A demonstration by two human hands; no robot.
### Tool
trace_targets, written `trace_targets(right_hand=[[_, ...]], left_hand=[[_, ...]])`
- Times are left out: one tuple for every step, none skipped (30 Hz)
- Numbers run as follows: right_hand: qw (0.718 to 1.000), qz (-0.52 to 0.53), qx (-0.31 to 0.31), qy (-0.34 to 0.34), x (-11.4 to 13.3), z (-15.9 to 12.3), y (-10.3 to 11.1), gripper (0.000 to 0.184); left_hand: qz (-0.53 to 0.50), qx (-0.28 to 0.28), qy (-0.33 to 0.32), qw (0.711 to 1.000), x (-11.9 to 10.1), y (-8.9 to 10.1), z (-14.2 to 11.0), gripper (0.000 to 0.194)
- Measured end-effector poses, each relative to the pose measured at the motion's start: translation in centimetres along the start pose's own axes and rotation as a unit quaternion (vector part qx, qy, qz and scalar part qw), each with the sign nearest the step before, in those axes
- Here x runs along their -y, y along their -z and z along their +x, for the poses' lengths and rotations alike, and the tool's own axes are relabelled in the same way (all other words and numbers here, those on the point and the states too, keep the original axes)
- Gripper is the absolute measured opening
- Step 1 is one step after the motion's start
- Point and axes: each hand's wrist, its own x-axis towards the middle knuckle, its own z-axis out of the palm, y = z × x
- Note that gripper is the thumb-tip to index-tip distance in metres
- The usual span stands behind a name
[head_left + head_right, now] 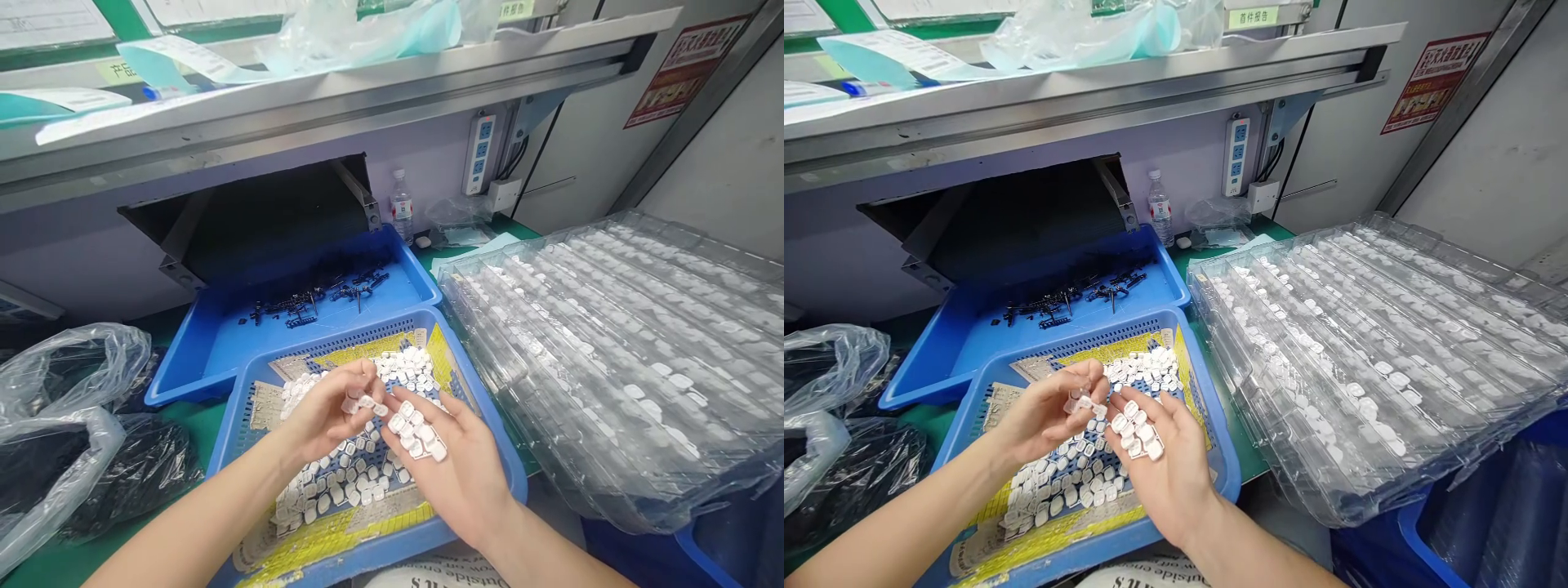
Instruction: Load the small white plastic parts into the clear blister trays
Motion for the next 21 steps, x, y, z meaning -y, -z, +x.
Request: trace_targets(right_hand=[[1.0, 0.001, 0.001, 0.001, -0.01, 0.02, 0.01, 0.039], [1.0, 0.001, 0.003, 0.003, -0.03, 0.04, 0.04, 0.039], [1.0, 0.002, 0.006, 0.004, -0.04, 0.06, 0.07, 0.04], [1.0, 0.002, 0.01, 0.005, -0.04, 0.08, 0.11, 0.04], [1.0, 0.003, 0.015, 0.006, -0.04, 0.09, 0.14, 0.04], [1.0, 0.004, 0.018, 0.008, -0.03, 0.1, 0.16, 0.04], [1.0, 0.005, 0.019, 0.009, -0.03, 0.1, 0.16, 0.041], [1.0, 0.006, 0.021, 0.01, -0.02, 0.08, 0.15, 0.041], [1.0, 0.006, 0.023, 0.012, -0.01, 0.07, 0.13, 0.041], [1.0, 0.006, 0.025, 0.013, -0.01, 0.05, 0.1, 0.041], [1.0, 0.006, 0.027, 0.013, -0.01, 0.02, 0.06, 0.041], [0.999, 0.006, 0.029, 0.013, -0.02, 0.0, 0.04, 0.041], [0.999, 0.005, 0.029, 0.013, -0.03, -0.02, 0.02, 0.04], [1.0, 0.005, 0.028, 0.013, -0.03, -0.03, 0.02, 0.039], [1.0, 0.006, 0.026, 0.012, -0.04, -0.03, 0.04, 0.039], [1.0, 0.006, 0.023, 0.011, -0.05, -0.03, 0.07, 0.039], [1.0, 0.007, 0.022, 0.009, -0.05, -0.02, 0.11, 0.039], [1.0, 0.007, 0.021, 0.006, -0.06, 0.0, 0.16, 0.039], [1.0, 0.009, 0.023, 0.002, -0.06, 0.01, 0.21, 0.039], [1.0, 0.013, 0.028, 0.0, -0.07, 0.02, 0.25, 0.04], [0.999, 0.018, 0.036, -0.003, -0.06, 0.02, 0.29, 0.041]], left_hand=[[0.015, 0.007, 0.011, 1.0, 0.23, -0.05, 0.09, 0.018], [0.032, 0.008, 0.017, 0.999, 0.45, -0.08, 0.15, 0.019], [0.049, 0.003, 0.016, 0.999, 0.63, -0.1, 0.17, 0.021], [0.07, -0.002, 0.012, 0.998, 0.76, -0.1, 0.15, 0.023], [0.098, -0.007, 0.006, 0.995, 0.83, -0.09, 0.1, 0.024], [0.136, -0.016, -0.002, 0.991, 0.83, -0.07, 0.02, 0.025], [0.188, -0.03, -0.016, 0.982, 0.8, -0.05, -0.07, 0.024], [0.25, -0.045, -0.034, 0.967, 0.75, -0.05, -0.16, 0.022], [0.317, -0.058, -0.057, 0.945, 0.69, -0.09, -0.25, 0.018], [0.379, -0.067, -0.082, 0.919, 0.65, -0.16, -0.31, 0.015], [0.431, -0.072, -0.105, 0.893, 0.63, -0.26, -0.36, 0.012], [0.47, -0.072, -0.12, 0.871, 0.63, -0.39, -0.39, 0.009], [0.497, -0.068, -0.125, 0.856, 0.64, -0.53, -0.4, 0.009], [0.511, -0.064, -0.124, 0.848, 0.66, -0.67, -0.41, 0.009], [0.517, -0.061, -0.12, 0.846, 0.67, -0.79, -0.41, 0.01], [0.517, -0.058, -0.114, 0.846, 0.68, -0.88, -0.41, 0.01], [0.516, -0.055, -0.11, 0.848, 0.68, -0.92, -0.42, 0.011], [0.513, -0.053, -0.109, 0.85, 0.69, -0.91, -0.43, 0.012], [0.511, -0.052, -0.109, 0.851, 0.7, -0.85, -0.44, 0.012], [0.511, -0.052, -0.11, 0.851, 0.71, -0.76, -0.45, 0.011], [0.512, -0.053, -0.111, 0.85, 0.74, -0.64, -0.46, 0.011]])
